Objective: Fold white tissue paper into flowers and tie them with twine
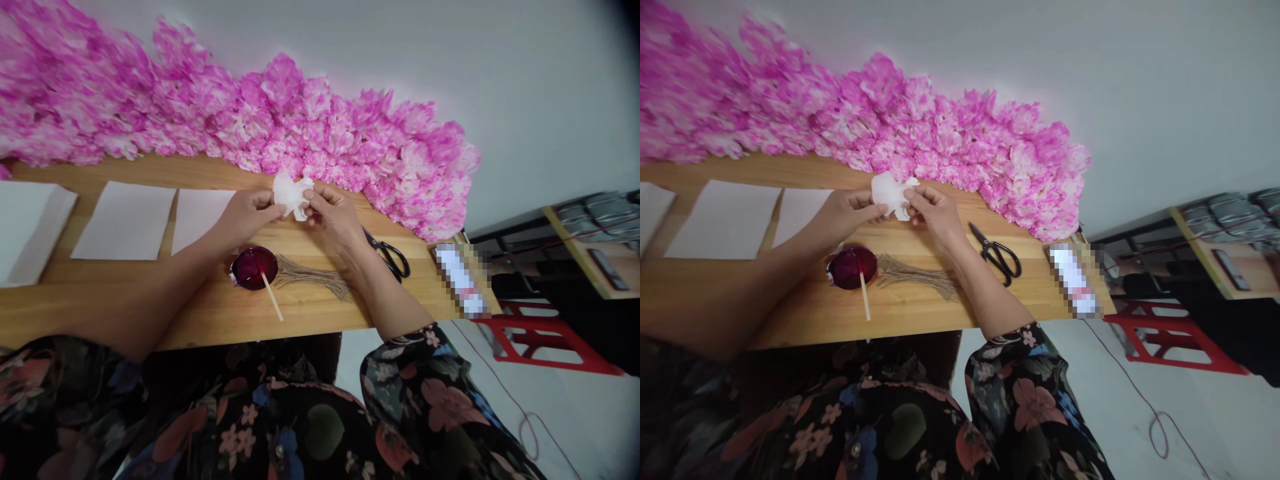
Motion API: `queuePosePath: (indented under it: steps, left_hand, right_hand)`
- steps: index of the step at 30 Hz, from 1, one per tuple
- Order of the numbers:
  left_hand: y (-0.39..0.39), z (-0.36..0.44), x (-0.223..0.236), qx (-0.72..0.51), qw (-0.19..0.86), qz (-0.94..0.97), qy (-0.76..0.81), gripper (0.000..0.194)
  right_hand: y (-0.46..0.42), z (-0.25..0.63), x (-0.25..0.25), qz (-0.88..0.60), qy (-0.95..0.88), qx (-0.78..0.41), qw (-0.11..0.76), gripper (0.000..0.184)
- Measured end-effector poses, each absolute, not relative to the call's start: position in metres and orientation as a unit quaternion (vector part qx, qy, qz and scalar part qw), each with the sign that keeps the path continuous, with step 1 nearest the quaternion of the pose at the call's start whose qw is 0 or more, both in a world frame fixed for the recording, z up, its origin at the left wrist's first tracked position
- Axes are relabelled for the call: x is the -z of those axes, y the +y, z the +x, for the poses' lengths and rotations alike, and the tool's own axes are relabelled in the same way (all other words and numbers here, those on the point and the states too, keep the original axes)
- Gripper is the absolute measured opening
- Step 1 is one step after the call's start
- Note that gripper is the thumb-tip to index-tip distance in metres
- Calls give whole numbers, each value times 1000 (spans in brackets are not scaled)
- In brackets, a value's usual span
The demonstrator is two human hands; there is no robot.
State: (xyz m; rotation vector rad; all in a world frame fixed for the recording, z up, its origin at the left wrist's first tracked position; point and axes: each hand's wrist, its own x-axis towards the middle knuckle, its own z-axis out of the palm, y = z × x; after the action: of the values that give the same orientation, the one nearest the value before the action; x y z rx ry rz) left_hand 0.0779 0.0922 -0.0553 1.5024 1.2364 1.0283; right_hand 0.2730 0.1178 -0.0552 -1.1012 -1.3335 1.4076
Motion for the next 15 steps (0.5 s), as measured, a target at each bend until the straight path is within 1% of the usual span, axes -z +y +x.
queuePosePath:
  steps: [4,9,13,15]
  left_hand:
    - [91,78,51,-446,476,570,500,20]
    - [90,78,48,-459,486,550,500,20]
    - [90,78,47,-453,474,562,503,21]
    - [90,78,46,-445,455,578,511,26]
  right_hand:
    - [118,276,50,-455,-555,-533,448,53]
    - [113,275,44,-465,-619,-454,441,58]
    - [113,273,48,-449,-658,-437,417,47]
    - [112,272,51,-444,-661,-440,415,40]
